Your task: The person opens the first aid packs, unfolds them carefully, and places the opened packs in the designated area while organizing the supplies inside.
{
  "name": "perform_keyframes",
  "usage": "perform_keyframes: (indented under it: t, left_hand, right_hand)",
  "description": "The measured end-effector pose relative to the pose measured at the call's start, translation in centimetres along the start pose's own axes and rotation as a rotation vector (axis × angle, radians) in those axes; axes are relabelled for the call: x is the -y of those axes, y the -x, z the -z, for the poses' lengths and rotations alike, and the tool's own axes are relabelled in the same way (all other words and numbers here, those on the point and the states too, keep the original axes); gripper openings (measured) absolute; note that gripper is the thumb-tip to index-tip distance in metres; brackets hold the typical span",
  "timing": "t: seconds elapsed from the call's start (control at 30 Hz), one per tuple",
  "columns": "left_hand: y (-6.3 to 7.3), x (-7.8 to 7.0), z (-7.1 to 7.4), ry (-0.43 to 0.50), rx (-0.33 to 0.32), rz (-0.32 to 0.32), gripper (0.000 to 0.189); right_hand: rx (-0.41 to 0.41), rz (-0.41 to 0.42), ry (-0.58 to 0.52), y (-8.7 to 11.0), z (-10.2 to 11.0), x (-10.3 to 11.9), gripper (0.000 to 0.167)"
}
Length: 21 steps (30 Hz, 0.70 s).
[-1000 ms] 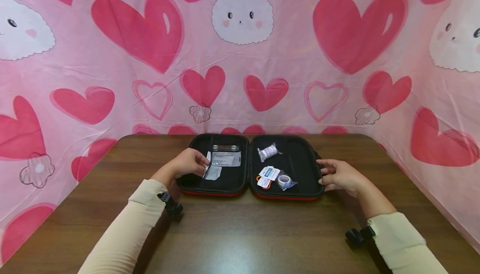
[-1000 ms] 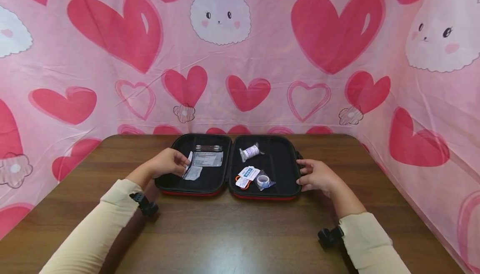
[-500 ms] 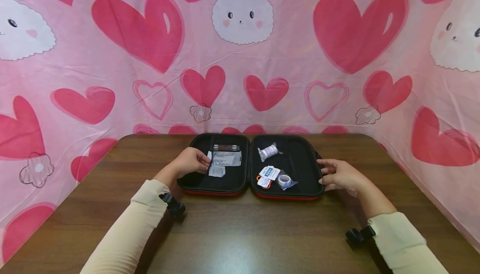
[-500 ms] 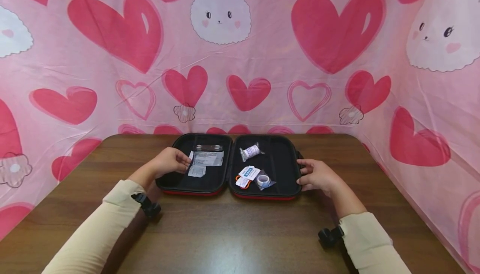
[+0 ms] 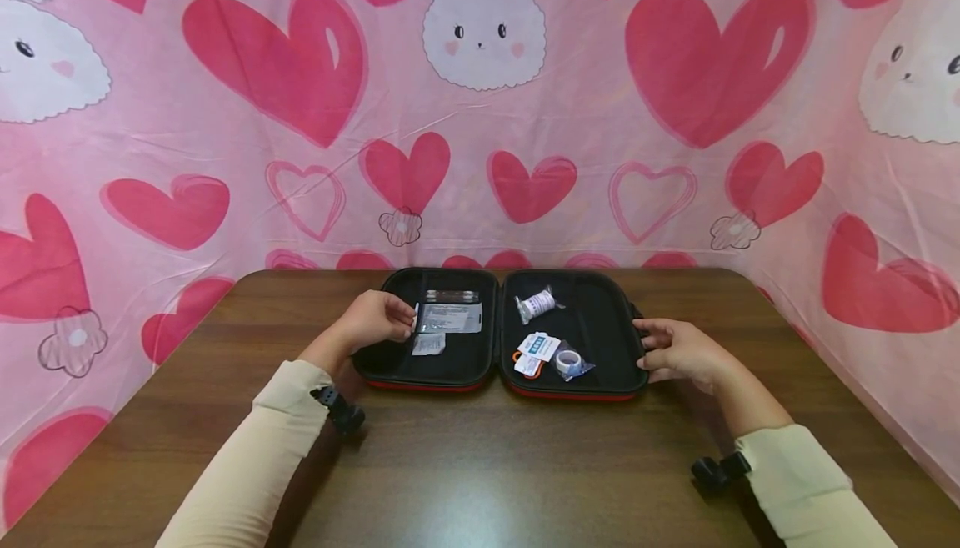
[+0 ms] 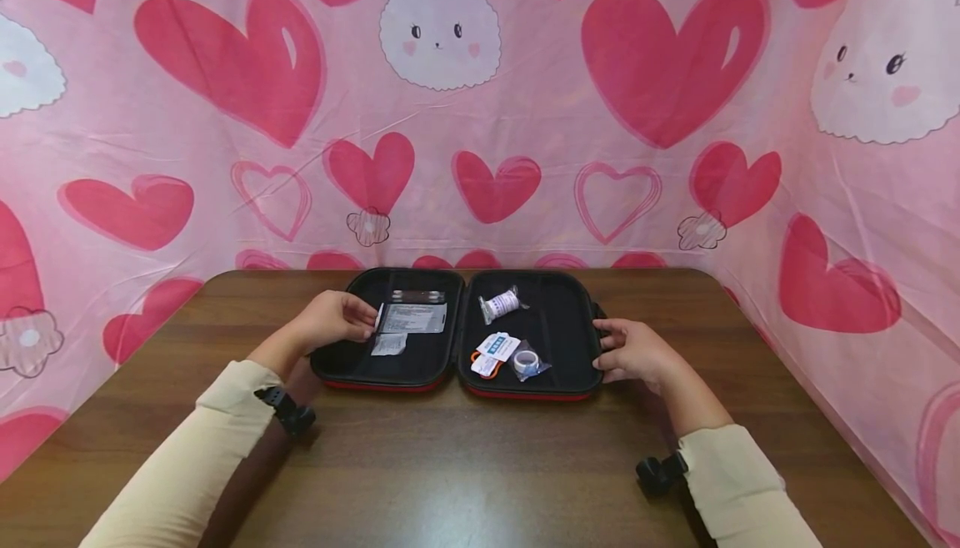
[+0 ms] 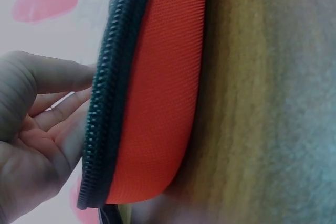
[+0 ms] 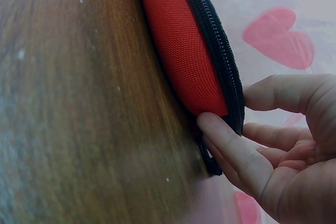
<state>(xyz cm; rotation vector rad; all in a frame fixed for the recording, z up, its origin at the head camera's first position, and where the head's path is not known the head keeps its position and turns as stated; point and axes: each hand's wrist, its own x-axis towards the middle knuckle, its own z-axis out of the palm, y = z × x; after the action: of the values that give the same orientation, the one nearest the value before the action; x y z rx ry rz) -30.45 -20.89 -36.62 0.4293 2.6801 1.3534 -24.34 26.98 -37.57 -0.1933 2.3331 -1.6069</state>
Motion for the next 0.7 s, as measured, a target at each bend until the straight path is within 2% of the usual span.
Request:
perform_keyframes:
  t: [0.13, 0.47, 0.6, 0.7]
  left_hand:
    - [0.1, -0.5, 0.1, 0.029, 0.003, -0.007, 0.028]
    - [0.1, -2.3, 0.1, -0.02, 0.037, -0.033, 0.029]
    - [0.1, -3.4, -0.4, -0.051, 0.056, -0.068, 0.028]
    - [-0.1, -4.0, -0.9, -0.077, 0.078, -0.125, 0.027]
  right_hand:
    - [0.002, -0.001, 0.003, 0.0, 0.0, 0.0, 0.075]
    - [0.006, 0.008, -0.008, 0.1, 0.1, 0.0, 0.075]
    - [0.014, 0.018, -0.014, 0.1, 0.0, 0.0, 0.075]
    - [0.013, 0.016, -0.015, 0.1, 0.0, 0.0, 0.075]
